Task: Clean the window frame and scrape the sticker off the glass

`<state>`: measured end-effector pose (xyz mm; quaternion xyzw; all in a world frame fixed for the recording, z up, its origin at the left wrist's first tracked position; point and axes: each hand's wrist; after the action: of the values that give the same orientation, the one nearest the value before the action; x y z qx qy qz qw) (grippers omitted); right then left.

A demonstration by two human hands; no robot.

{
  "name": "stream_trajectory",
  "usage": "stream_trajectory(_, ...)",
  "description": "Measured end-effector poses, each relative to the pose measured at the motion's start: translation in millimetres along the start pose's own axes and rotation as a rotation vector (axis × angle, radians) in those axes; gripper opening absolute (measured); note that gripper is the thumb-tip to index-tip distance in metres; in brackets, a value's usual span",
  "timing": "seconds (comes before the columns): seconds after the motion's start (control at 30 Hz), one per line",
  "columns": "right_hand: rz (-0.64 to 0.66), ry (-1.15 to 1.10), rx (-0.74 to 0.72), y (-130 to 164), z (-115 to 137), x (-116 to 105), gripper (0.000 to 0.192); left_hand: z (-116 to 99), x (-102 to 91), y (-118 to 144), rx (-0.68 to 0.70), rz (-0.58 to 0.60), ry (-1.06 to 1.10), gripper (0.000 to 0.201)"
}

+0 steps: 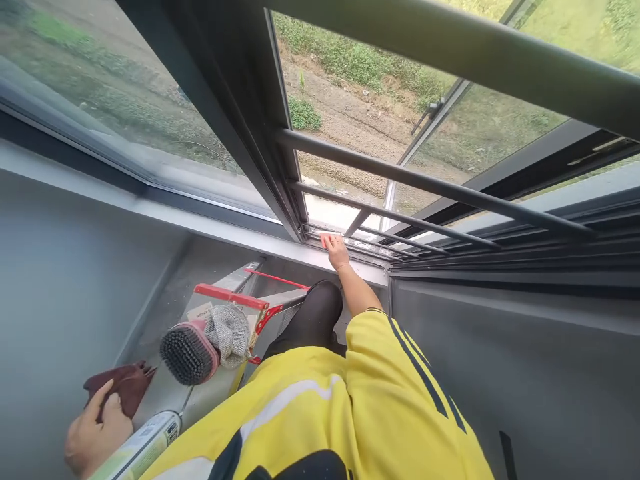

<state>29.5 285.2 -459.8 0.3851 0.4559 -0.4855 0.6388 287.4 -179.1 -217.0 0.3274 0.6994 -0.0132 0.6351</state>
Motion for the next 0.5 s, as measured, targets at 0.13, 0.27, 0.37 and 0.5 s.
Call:
stream_trajectory(0.13, 0.062, 0.016, 0.008, 1.0, -4.2, 0.0, 0.046, 1.4, 1.6, -1.6, 0.003, 0.018, -0.016, 0.076)
stream_trajectory(0.27, 0.106, 0.023, 0.016, 1.1, -3.3, -2.5, 0.048, 1.6, 0.6, -1.4, -0.005, 0.027, -0.028, 0.079)
stream_trajectory(0.37, 0.120, 0.026, 0.007, 0.0, -3.7, -2.3, 0.048, -1.3, -0.4, -0.1, -0.015, 0.033, -0.032, 0.078)
stream_trajectory(0.5, 0.117, 0.034, -0.011, -2.8, -6.6, 0.4, 0.049, -5.6, -0.4, 1.7, -0.033, 0.035, -0.029, 0.077)
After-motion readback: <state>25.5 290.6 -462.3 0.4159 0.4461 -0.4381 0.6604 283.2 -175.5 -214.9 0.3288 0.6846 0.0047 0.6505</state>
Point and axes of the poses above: each hand's wrist, its own y-axis away from the middle knuckle, its own x-axis out of the palm, z = x × y, and after that the axes turned 7 degrees about z, right-handed
